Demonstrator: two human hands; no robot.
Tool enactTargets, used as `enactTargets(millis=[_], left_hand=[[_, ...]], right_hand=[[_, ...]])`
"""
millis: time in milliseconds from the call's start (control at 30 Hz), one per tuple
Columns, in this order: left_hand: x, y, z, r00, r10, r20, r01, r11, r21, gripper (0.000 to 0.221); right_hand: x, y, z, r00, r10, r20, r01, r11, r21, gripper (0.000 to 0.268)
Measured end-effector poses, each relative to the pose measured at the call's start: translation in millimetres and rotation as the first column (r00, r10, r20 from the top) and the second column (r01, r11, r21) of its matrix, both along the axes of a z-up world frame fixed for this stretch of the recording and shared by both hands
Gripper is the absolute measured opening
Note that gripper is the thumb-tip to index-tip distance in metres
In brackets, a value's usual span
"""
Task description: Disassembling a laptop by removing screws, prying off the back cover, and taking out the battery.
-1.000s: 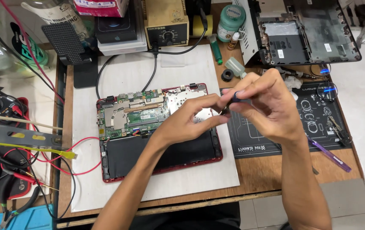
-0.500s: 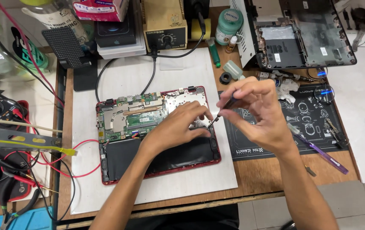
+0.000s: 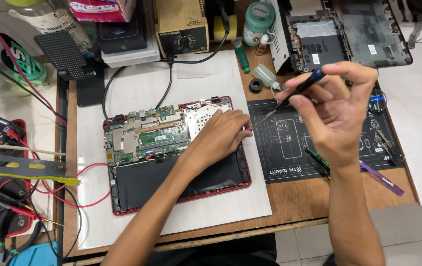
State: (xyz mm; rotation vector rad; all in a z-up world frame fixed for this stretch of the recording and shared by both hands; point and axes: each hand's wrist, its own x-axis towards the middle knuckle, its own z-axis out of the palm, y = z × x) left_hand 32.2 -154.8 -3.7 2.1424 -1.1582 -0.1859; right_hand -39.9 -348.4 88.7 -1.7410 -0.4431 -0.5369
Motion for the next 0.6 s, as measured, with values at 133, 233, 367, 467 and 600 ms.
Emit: enactTargets(millis=[133, 233, 367, 467, 600], left_hand=[[21, -37, -28, 0.996, 0.054, 0.064, -0.056, 0.998, 0.033, 0.011], [32, -62, -47, 0.969, 0.076, 0.235, -0.095, 0.993, 0.070, 0.013], [36, -74, -54, 0.960, 0.073, 0.272, -0.101, 0.991, 0.090, 0.014], [39, -73, -48, 0.975, 0.076, 0.210, -0.096, 0.991, 0.089, 0.017], [41, -46, -21, 0.991, 0.107, 0.084, -0.108, 0.994, 0.006, 0.005]], right_hand=[[5, -15, -6, 0.985, -0.138, 0.104, 0.133, 0.990, 0.050, 0.052], [1, -13, -4, 0.932, -0.323, 0.161, 0.325, 0.946, 0.017, 0.047], [1, -11, -6, 0.915, -0.365, 0.173, 0.363, 0.931, 0.041, 0.047], [0, -12, -7, 0.923, -0.347, 0.167, 0.346, 0.937, 0.038, 0.046], [1, -10, -12, 0.936, -0.320, 0.149, 0.323, 0.946, 0.007, 0.044]])
